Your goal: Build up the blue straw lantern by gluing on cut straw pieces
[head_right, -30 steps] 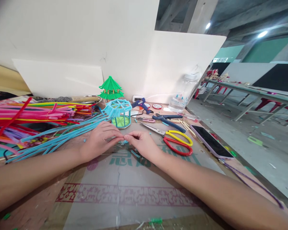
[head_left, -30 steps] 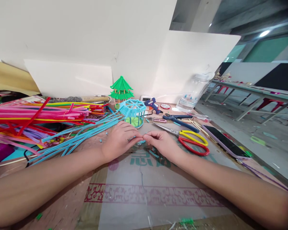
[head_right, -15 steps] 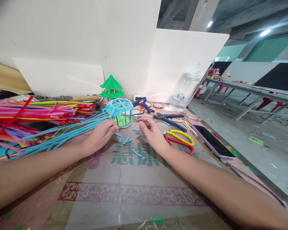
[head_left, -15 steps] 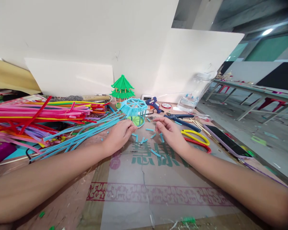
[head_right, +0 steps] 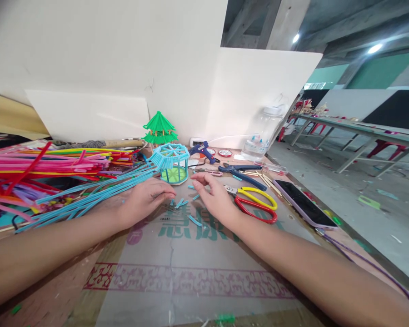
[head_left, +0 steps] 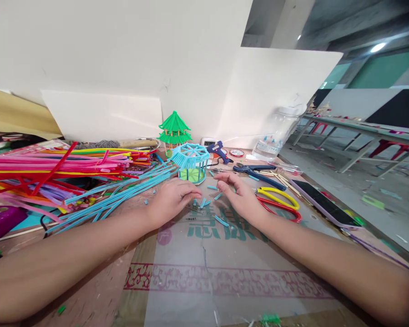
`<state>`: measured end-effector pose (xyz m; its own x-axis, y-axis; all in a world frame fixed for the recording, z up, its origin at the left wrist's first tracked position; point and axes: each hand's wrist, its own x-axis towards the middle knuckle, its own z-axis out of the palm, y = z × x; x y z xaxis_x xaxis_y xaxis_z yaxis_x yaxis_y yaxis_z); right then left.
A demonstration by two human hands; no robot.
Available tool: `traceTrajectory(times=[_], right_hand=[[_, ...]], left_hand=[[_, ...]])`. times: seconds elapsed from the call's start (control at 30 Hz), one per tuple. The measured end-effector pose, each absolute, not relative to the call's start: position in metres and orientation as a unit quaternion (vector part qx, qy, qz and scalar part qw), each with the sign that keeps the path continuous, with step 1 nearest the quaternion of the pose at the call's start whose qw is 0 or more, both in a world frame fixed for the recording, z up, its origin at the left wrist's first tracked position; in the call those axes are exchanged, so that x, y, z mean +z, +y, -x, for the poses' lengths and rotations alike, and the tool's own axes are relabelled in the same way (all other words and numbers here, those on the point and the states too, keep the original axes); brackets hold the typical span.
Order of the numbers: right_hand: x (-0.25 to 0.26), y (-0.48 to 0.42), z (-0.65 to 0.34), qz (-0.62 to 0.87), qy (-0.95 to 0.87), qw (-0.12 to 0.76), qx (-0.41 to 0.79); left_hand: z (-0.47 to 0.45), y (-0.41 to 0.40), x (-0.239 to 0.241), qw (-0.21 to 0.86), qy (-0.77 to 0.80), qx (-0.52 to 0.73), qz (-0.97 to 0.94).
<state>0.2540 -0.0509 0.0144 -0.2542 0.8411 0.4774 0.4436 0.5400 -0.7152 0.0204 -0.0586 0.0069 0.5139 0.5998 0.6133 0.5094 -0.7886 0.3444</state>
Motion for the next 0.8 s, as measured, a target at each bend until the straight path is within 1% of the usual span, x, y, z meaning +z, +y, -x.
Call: traceTrajectory(times=[0.17,0.3,0.37,0.47,0.63,0.7,0.8], right_hand=[[0.017,-0.057,-0.252,0.409,-0.792,0.413,0.186],[0.016,-0.059,-0.251,0.357,-0.839,0.389,0.135],[0.016,-0.060,-0.250,0.321,-0.862,0.379,0.101],[0.013,-0.062,-0.250,0.264,-0.884,0.383,0.037],[0.012,-0.066,-0.251,0.207,-0.890,0.403,-0.045],[0.013,-0.067,-0.251,0.198,-0.890,0.405,-0.068],[0.016,-0.068,-0.253,0.187,-0.886,0.414,-0.097]], left_hand=[[-0.020,-0.058,0.000,0.019,0.285,0.390,-0.875],[-0.023,-0.064,0.006,0.026,0.292,0.381,-0.877],[-0.025,-0.069,0.010,0.048,0.313,0.368,-0.874],[-0.030,-0.075,0.013,0.126,0.344,0.378,-0.850],[-0.039,-0.084,0.015,0.346,0.363,0.409,-0.762],[-0.041,-0.086,0.016,0.395,0.361,0.412,-0.738],[-0.043,-0.088,0.016,0.421,0.351,0.402,-0.734]])
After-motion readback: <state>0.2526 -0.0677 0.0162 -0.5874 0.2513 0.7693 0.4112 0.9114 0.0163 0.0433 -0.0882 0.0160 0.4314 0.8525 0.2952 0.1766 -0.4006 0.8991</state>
